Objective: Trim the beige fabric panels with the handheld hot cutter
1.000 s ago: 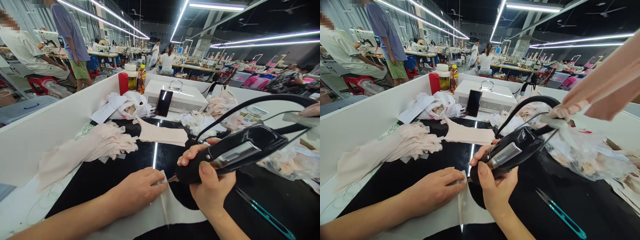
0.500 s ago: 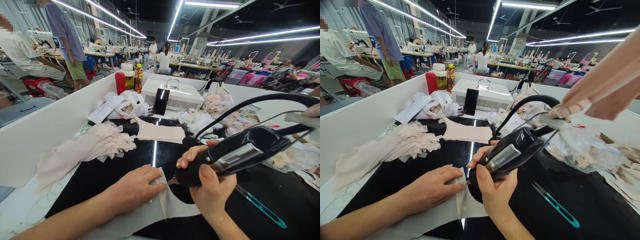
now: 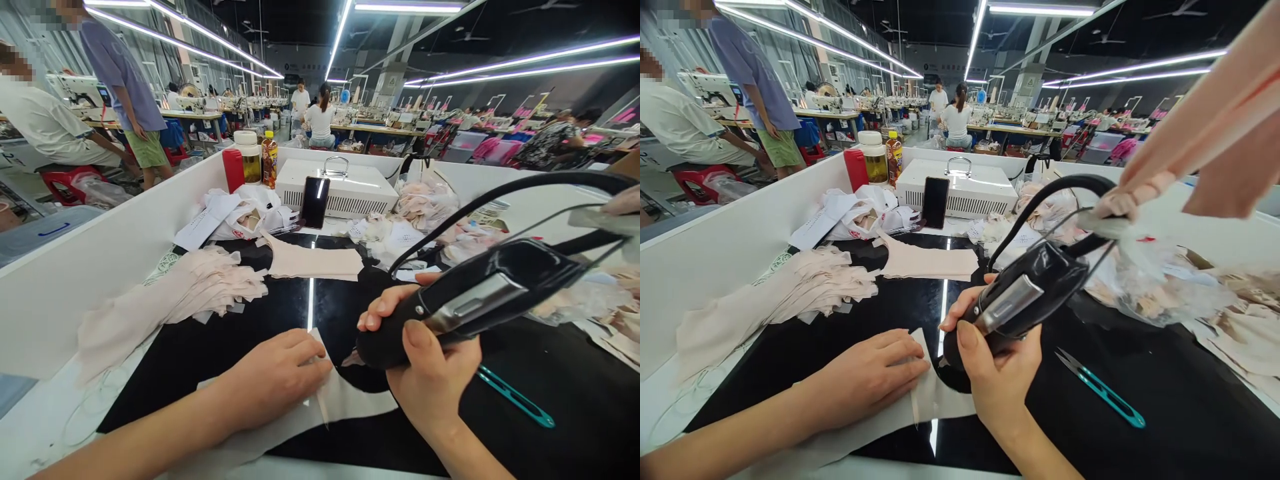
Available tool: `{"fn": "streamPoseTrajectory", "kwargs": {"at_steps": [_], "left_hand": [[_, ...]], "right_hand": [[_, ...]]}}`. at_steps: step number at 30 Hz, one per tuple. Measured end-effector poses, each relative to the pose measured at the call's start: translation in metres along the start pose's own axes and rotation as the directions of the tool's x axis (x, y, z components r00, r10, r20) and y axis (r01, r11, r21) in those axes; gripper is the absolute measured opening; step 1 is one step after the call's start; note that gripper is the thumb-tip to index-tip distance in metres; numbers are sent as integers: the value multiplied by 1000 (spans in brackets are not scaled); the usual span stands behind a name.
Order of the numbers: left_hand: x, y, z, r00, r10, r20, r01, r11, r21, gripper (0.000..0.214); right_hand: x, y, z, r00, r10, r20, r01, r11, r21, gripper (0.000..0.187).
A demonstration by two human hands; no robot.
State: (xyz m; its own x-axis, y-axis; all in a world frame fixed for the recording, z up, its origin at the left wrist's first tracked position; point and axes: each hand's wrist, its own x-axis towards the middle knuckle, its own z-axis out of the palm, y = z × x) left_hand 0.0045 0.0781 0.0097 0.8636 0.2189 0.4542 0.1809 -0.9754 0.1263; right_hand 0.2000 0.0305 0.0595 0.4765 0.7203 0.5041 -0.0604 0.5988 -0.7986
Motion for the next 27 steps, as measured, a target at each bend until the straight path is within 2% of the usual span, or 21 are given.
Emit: {"fn": "streamPoseTrajectory", "kwargs": {"at_steps": [4, 10, 27], "left_hand": [[4, 8, 0, 999, -9, 46, 10, 999, -34, 21], [-4, 9, 2, 993, -57, 107, 67, 993, -93, 17], [-9, 10, 2, 991, -35, 132, 41, 998, -43, 23]], "right_hand": [[-3, 2, -1, 999, 31, -6, -31, 999, 12, 44], [-7, 4, 5, 999, 34, 22, -35, 998, 52, 44], [-11, 3, 4, 998, -3, 70, -3, 996, 84, 34]]}}
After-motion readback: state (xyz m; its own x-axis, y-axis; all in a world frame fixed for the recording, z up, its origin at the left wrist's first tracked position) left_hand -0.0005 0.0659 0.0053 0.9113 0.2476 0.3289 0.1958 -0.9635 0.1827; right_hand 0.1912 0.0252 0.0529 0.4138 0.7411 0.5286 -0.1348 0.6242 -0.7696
